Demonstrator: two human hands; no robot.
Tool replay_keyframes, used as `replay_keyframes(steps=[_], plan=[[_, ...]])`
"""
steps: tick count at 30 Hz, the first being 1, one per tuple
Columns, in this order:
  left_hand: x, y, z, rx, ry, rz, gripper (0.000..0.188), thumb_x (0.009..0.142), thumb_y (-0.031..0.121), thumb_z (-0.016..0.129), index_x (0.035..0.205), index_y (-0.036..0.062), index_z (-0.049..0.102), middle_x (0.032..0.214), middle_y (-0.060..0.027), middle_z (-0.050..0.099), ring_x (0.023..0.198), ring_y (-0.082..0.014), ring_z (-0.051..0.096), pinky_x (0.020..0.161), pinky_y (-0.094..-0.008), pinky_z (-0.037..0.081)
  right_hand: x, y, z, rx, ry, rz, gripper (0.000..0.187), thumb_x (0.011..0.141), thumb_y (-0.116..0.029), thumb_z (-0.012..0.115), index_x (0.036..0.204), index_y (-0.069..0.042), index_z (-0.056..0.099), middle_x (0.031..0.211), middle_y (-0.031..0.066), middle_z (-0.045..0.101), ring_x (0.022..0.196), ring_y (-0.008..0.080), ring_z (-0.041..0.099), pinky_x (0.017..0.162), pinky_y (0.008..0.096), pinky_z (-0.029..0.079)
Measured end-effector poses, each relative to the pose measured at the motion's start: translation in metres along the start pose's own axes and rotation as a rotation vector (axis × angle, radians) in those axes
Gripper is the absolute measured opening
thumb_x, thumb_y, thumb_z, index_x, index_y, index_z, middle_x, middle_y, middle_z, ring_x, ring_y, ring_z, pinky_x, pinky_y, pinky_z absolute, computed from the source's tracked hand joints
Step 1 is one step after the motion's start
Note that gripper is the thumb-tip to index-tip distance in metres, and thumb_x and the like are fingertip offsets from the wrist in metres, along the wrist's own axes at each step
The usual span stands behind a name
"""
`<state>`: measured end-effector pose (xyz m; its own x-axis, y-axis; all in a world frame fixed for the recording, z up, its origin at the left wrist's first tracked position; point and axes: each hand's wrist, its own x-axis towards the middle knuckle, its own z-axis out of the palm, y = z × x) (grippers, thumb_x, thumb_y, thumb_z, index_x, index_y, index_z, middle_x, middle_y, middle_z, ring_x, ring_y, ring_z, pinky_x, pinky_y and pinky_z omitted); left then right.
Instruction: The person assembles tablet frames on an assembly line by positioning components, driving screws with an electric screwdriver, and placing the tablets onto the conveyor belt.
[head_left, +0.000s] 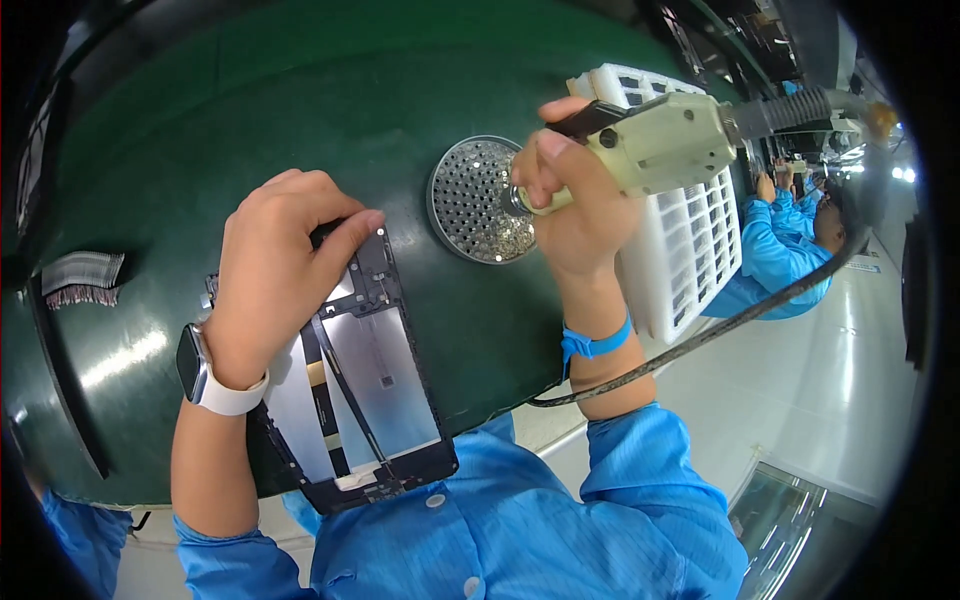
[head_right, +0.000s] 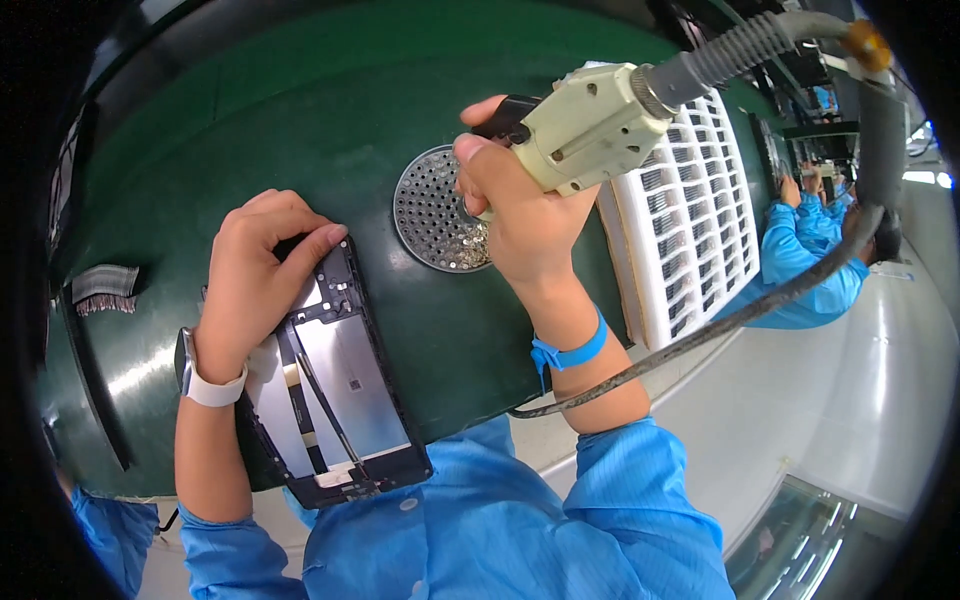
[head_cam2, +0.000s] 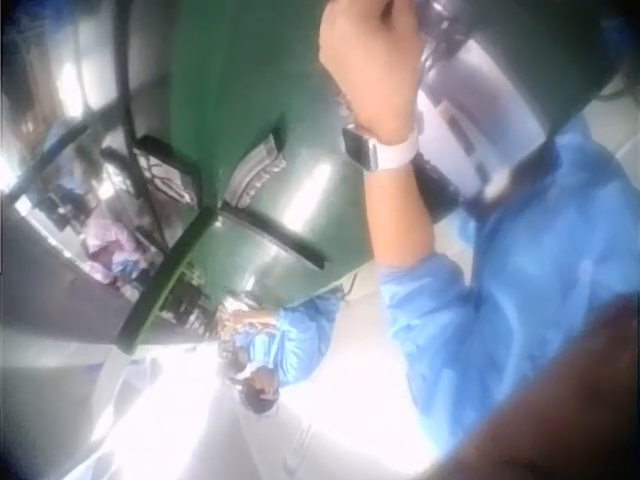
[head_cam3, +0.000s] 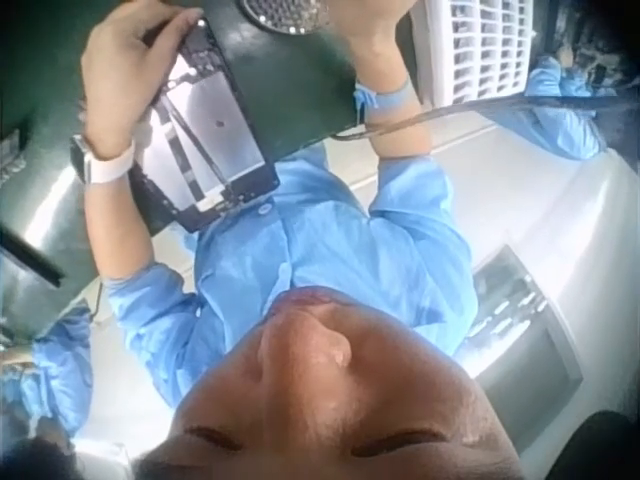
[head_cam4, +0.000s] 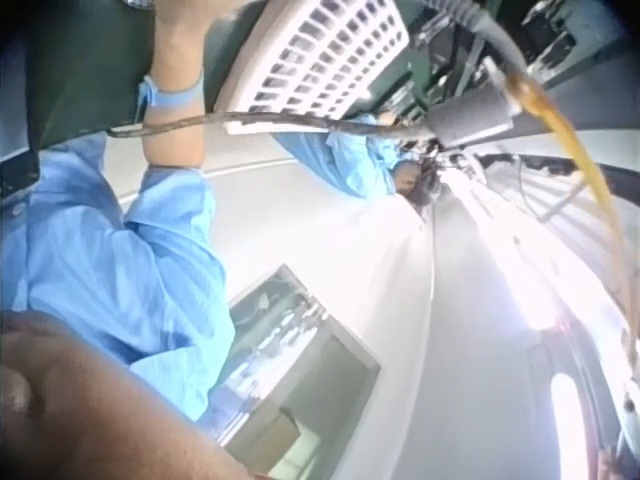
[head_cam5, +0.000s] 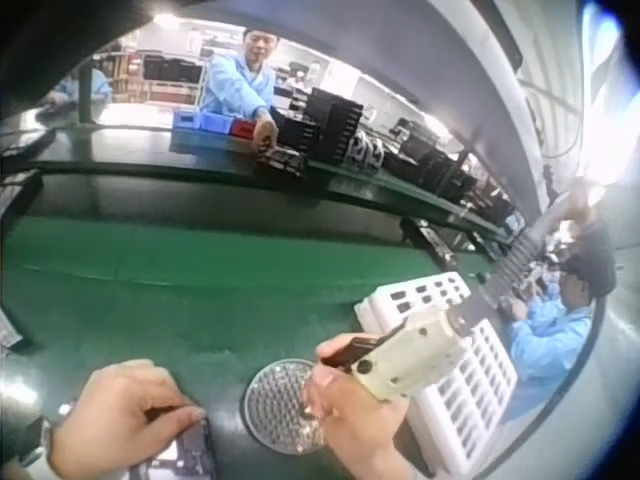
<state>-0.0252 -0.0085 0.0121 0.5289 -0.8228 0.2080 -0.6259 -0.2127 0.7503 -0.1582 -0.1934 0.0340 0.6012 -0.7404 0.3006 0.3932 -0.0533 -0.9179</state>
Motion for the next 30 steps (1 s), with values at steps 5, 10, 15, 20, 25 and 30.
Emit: replay_keyframes(steps=[5,10,15,20,25,30], plan=[[-0.001,-0.003,-0.002,-0.002,-0.009,0.006,0.009,0.078,0.007,0.074,0.080,-0.0015,0.072,0.072,-0.0098,0.063,0.070,-0.0246,0.059,0.063,-0.0347,0.045,-0.002,0.002,0.004,-0.019,0.018,0.069,0.015,0.077,0.008,0.063,0.091,0.005,0.062,0.062,0.0053,0.055,0.046,0.0112,0.050,0.045,0.0254,0.041],[-0.001,-0.003,-0.005,-0.011,-0.017,-0.001,0.010,0.078,0.008,0.074,0.080,-0.0012,0.072,0.072,-0.0096,0.063,0.070,-0.0255,0.059,0.063,-0.0355,0.046,-0.002,0.002,0.004,-0.031,0.003,0.065,0.016,0.077,0.008,0.064,0.091,0.004,0.061,0.064,0.0056,0.056,0.047,0.0114,0.050,0.045,0.0251,0.041],[-0.009,-0.008,-0.011,0.077,0.028,0.013,0.011,0.077,0.012,0.076,0.076,0.0014,0.071,0.071,-0.0115,0.061,0.071,-0.0290,0.059,0.064,-0.0379,0.046,-0.008,0.016,0.005,0.066,-0.010,0.134,0.023,0.077,0.010,0.067,0.098,0.001,0.061,0.071,0.0053,0.057,0.051,0.0103,0.051,0.046,0.0245,0.041],[-0.006,-0.010,0.001,-0.020,0.018,0.082,0.015,0.081,0.021,0.072,0.080,0.0057,0.072,0.078,-0.0082,0.066,0.083,-0.0291,0.064,0.074,-0.0396,0.052,-0.007,0.008,-0.027,-0.026,-0.003,0.150,0.021,0.084,0.001,0.063,0.105,0.000,0.057,0.072,0.0006,0.051,0.055,0.0063,0.044,0.047,0.0200,0.034],[-0.010,-0.009,-0.002,-0.006,0.058,0.058,0.016,0.081,0.021,0.072,0.079,0.0053,0.074,0.077,-0.0081,0.067,0.082,-0.0289,0.064,0.072,-0.0407,0.051,-0.005,0.021,-0.021,-0.062,-0.071,0.046,0.018,0.089,-0.003,0.055,0.105,0.004,0.054,0.062,0.0010,0.044,0.050,0.0084,0.039,0.052,0.0240,0.035],[-0.013,-0.013,-0.007,0.013,0.073,0.052,0.016,0.081,0.021,0.072,0.079,0.0052,0.074,0.077,-0.0084,0.067,0.082,-0.0290,0.064,0.071,-0.0406,0.051,-0.004,0.024,-0.010,-0.061,-0.098,0.035,0.017,0.089,-0.003,0.055,0.105,0.003,0.054,0.063,0.0012,0.044,0.050,0.0082,0.039,0.052,0.0235,0.035]])
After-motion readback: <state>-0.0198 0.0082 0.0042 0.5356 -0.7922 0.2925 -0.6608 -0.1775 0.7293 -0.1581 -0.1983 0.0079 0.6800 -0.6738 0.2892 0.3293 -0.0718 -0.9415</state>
